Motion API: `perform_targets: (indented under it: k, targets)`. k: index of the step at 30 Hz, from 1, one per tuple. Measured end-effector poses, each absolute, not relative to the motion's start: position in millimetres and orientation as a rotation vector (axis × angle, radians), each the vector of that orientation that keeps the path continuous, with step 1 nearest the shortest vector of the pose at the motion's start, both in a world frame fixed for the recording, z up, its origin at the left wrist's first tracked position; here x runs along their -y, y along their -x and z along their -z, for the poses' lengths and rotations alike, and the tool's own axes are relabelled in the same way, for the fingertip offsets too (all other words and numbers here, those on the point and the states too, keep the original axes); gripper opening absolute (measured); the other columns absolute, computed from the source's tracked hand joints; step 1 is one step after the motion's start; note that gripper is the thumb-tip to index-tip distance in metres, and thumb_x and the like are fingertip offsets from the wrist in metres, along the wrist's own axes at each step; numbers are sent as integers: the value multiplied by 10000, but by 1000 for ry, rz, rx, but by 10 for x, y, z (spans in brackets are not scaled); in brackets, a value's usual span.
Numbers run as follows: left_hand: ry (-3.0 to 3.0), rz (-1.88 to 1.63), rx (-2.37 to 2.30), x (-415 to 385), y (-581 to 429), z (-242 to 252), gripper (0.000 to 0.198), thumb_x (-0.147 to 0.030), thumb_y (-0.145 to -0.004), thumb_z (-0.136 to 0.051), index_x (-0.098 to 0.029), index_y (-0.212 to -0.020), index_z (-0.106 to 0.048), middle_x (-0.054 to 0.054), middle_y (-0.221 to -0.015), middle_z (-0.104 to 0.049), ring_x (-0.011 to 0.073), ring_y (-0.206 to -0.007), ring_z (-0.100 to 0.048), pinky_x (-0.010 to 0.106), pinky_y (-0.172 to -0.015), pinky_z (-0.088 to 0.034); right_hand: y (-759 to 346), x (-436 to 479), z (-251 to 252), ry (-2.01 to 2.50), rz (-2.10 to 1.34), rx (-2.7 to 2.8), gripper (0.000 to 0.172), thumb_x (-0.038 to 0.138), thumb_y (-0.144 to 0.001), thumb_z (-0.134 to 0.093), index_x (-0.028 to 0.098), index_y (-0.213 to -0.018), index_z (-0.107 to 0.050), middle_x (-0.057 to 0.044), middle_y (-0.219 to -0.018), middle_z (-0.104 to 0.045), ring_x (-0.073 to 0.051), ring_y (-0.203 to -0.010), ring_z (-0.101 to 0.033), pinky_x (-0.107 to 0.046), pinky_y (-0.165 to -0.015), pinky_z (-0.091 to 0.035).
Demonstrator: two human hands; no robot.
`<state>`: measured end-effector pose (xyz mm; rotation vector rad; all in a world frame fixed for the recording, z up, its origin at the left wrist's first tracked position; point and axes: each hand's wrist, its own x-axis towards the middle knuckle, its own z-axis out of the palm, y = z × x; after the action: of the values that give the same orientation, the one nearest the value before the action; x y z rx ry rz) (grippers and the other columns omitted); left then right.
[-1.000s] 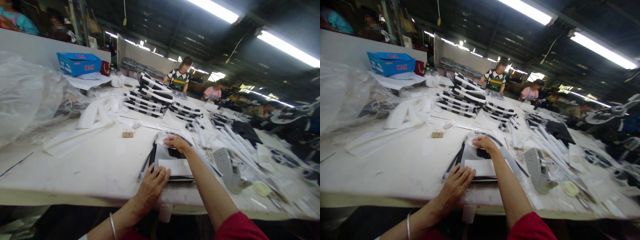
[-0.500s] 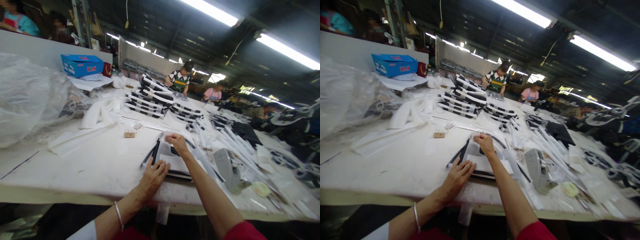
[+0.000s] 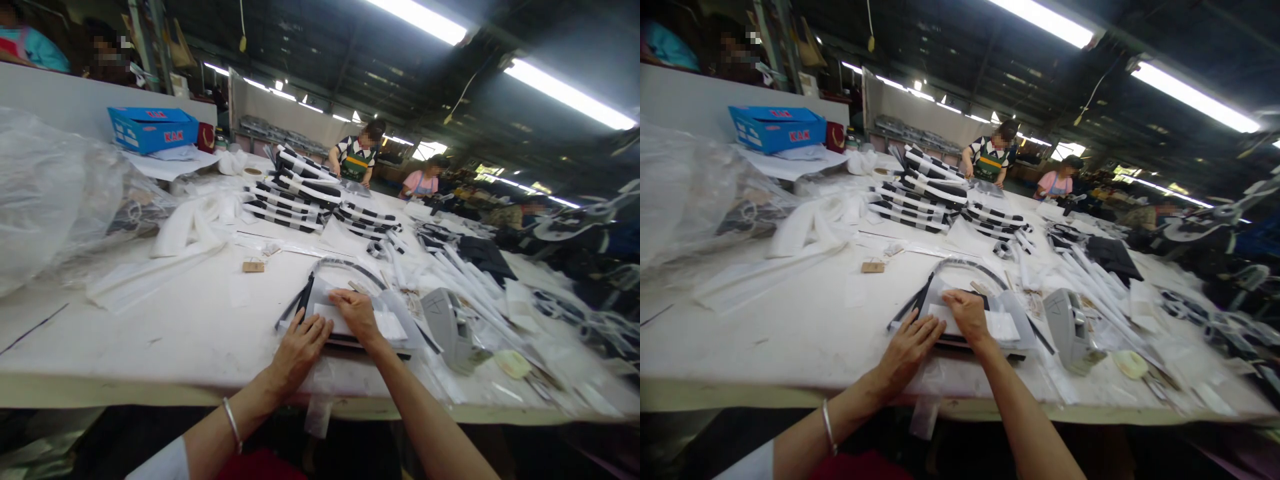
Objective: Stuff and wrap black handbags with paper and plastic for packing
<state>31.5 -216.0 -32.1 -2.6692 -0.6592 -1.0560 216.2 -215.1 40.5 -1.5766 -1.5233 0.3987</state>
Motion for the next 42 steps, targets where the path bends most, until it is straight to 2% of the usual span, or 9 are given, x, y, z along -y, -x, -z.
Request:
perform_targets:
  k: [3,8,11,15,22,33,36,38,42]
  targets:
    - [2678,1088,616,2149,-327,335,401,-109,-963,-360,-112,-1336,-509,138,-1236,-648,214,-1199,-579,427,-1077,-445,-2062,2303,-313,1572,-270,1819,210,243,-905,-558,259,-963,-760,-39,-1016,-766,-221,-955,-716,-375,-916,-557]
    - [2693,1281,688,2146,-327,341,406,-49,-922,-336,-86,-1293,-496,140,-1172,-666,207,-1111,-625,385,-981,-536,-2124,2466,-205,1457,-82,2052,258,174,-927,-512,240,-1037,-735,-63,-1090,-748,-216,-1084,-681,-422,-1035,-502]
    - [2733,1359,701,2147,-317,302,501,-15,-901,-344,-101,-1392,-394,133,-1194,-655,198,-1092,-630,362,-946,-554,-2158,2546,-163,1388,5,2026,283,159,-935,-491,243,-1059,-731,-55,-1088,-749,-201,-1070,-687,-413,-1040,-505]
    - [2797,1369,722,2135,-307,255,626,-2,-897,-363,-112,-1497,-223,133,-1182,-656,189,-1057,-643,348,-917,-557,-2103,2649,-175,1278,27,2019,218,188,-925,-551,231,-1023,-740,-55,-1023,-764,-195,-995,-712,-376,-992,-543]
    - [2843,1323,685,2125,-287,249,400,-49,-913,-475,-129,-1305,-490,118,-1168,-665,198,-1080,-633,354,-936,-550,-2013,2740,-248,1303,-19,2027,196,202,-929,-552,231,-972,-741,-65,-999,-762,-192,-937,-717,-334,-903,-573]
    - [2897,1292,701,2095,-299,241,337,-80,-921,-504,-170,-1246,-524,86,-1128,-670,208,-1026,-631,370,-899,-548,-2031,2812,-343,1230,4,2002,127,199,-920,-584,213,-946,-707,-53,-888,-754,-182,-806,-716,-301,-774,-585]
    - [2912,1237,681,2095,-304,241,350,-61,-897,-524,-163,-1232,-535,89,-1134,-661,223,-1031,-616,384,-906,-539,-2029,3078,-372,1217,42,2018,161,137,-910,-575,215,-1005,-680,-60,-931,-740,-184,-862,-704,-311,-798,-587]
    - [2927,1205,669,2097,-302,245,373,-48,-884,-530,-158,-1241,-535,86,-1142,-658,224,-1043,-605,382,-925,-529,-2034,3316,-308,1205,83,2133,208,107,-904,-571,214,-1055,-665,-61,-980,-734,-193,-953,-690,-348,-897,-573]
    - [2893,1166,654,2085,-292,259,374,-44,-882,-511,-167,-1233,-555,113,-1269,-619,223,-1062,-594,382,-921,-520,-2027,3645,33,1281,282,2464,366,97,-925,-514,222,-1258,-603,-70,-1295,-644,-252,-1293,-519,-508,-1128,-409]
